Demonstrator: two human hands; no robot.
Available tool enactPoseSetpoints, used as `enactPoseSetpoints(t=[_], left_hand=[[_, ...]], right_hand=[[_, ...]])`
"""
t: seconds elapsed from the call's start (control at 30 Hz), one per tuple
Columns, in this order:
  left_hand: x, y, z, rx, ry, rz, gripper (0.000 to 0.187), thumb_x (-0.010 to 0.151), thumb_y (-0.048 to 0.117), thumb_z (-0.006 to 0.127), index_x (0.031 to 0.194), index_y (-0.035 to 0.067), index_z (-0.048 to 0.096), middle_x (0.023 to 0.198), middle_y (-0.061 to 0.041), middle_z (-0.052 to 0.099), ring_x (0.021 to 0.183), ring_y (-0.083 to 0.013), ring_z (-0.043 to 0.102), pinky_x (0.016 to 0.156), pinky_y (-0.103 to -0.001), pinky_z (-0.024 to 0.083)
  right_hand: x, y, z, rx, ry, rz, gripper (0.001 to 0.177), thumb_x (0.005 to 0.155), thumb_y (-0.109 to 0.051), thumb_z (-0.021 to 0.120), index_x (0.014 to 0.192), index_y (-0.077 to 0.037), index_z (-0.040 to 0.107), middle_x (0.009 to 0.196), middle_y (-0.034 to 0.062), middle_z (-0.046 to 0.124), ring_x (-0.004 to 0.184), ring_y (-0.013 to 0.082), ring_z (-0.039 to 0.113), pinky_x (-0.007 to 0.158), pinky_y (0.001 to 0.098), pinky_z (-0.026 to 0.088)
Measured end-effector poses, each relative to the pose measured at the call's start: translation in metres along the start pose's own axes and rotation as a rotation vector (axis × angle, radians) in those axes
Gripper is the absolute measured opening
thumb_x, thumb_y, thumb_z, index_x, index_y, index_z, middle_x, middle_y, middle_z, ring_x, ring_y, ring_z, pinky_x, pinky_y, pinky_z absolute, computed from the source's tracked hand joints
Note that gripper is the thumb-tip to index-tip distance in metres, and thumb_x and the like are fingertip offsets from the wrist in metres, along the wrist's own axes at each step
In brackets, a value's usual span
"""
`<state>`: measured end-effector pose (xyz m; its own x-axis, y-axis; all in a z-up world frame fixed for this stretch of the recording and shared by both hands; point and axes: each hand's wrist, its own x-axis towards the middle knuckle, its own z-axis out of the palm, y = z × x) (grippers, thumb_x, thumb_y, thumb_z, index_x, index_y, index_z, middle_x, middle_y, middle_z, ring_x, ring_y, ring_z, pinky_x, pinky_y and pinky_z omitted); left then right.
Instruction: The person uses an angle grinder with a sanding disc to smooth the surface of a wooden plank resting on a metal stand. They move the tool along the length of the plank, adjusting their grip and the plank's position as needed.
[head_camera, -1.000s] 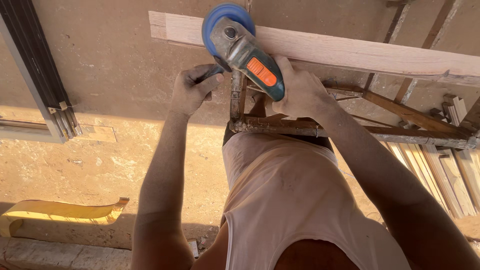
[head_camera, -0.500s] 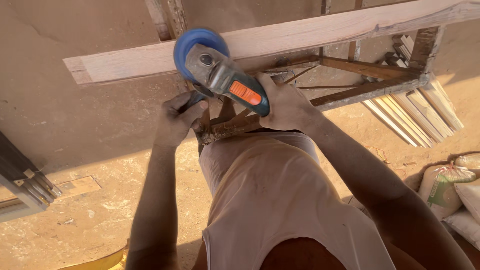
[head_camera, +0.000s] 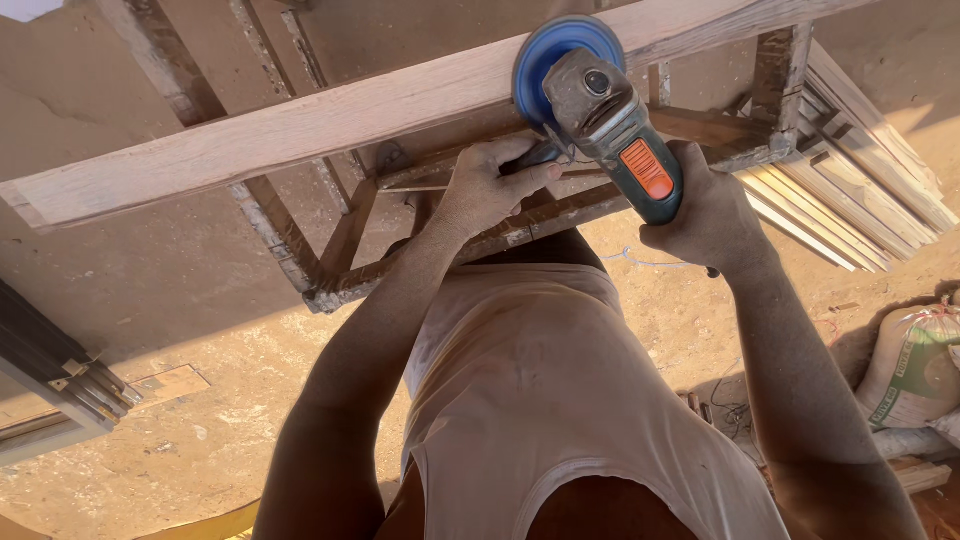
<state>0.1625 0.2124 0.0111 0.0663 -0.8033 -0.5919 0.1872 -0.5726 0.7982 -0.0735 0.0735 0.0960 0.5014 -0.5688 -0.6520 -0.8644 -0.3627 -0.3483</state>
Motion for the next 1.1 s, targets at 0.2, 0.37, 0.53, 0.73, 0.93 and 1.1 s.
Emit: enactPoseSetpoints(t=[0.2, 0.37, 0.53, 0.73, 0.93, 1.1], left_hand=[[0.042, 0.028, 0.067, 0.029, -0.036, -0.061, 0.035, 0.092, 0.032, 0.078, 0.119, 0.01, 0.075, 0.082, 0.002, 0.074, 0.062, -0.0011, 0.066, 0.051, -0.021, 0.056], [0.087, 0.049, 0.119, 0.094, -0.056, -0.07, 0.034, 0.091, 0.032, 0.078, 0.118, 0.011, 0.074, 0.073, 0.002, 0.069, 0.056, -0.0042, 0.063, 0.049, -0.023, 0.054], [0.139, 0.063, 0.171, 0.166, -0.117, 0.021, 0.033, 0.091, 0.038, 0.077, 0.112, 0.012, 0.076, 0.072, 0.003, 0.072, 0.058, -0.003, 0.065, 0.051, -0.024, 0.055], [0.233, 0.08, 0.262, 0.38, -0.145, 0.202, 0.035, 0.088, 0.05, 0.074, 0.097, 0.017, 0.08, 0.066, 0.008, 0.075, 0.052, -0.0018, 0.07, 0.05, -0.024, 0.054], [0.23, 0.098, 0.236, 0.582, 0.002, 0.253, 0.033, 0.086, 0.056, 0.073, 0.092, 0.024, 0.081, 0.06, 0.009, 0.071, 0.05, -0.0012, 0.065, 0.049, -0.025, 0.053], [0.125, 0.075, 0.12, 0.427, 0.132, 0.163, 0.032, 0.088, 0.045, 0.08, 0.108, 0.02, 0.082, 0.063, 0.004, 0.069, 0.053, -0.0053, 0.06, 0.054, -0.028, 0.051]], right_hand=[[0.0, 0.073, -0.034, 0.027, -0.019, 0.047, 0.082, 0.063, -0.014, 0.083, 0.136, -0.005, 0.047, 0.097, 0.0203, 0.073, 0.091, 0.0353, 0.076, 0.087, 0.0456, 0.063], [0.004, 0.134, -0.062, 0.081, 0.005, 0.084, 0.09, 0.061, -0.013, 0.085, 0.142, -0.005, 0.046, 0.1, 0.0204, 0.074, 0.093, 0.0351, 0.075, 0.088, 0.0461, 0.063], [0.004, 0.217, -0.077, 0.11, 0.109, 0.064, 0.08, 0.064, -0.015, 0.088, 0.134, -0.001, 0.052, 0.103, 0.0196, 0.074, 0.096, 0.0346, 0.075, 0.088, 0.0454, 0.063], [-0.001, 0.324, -0.085, 0.225, 0.263, -0.008, 0.079, 0.069, -0.018, 0.095, 0.13, 0.003, 0.049, 0.109, 0.0186, 0.072, 0.098, 0.0293, 0.074, 0.09, 0.0424, 0.064], [0.017, 0.307, -0.071, 0.348, 0.285, 0.01, 0.074, 0.073, -0.02, 0.096, 0.128, 0.002, 0.051, 0.109, 0.0151, 0.073, 0.095, 0.0262, 0.075, 0.092, 0.0404, 0.064], [0.047, 0.188, -0.048, 0.26, 0.184, -0.14, 0.084, 0.066, -0.019, 0.092, 0.136, 0.003, 0.051, 0.11, 0.0195, 0.074, 0.098, 0.0326, 0.075, 0.089, 0.0428, 0.062]])
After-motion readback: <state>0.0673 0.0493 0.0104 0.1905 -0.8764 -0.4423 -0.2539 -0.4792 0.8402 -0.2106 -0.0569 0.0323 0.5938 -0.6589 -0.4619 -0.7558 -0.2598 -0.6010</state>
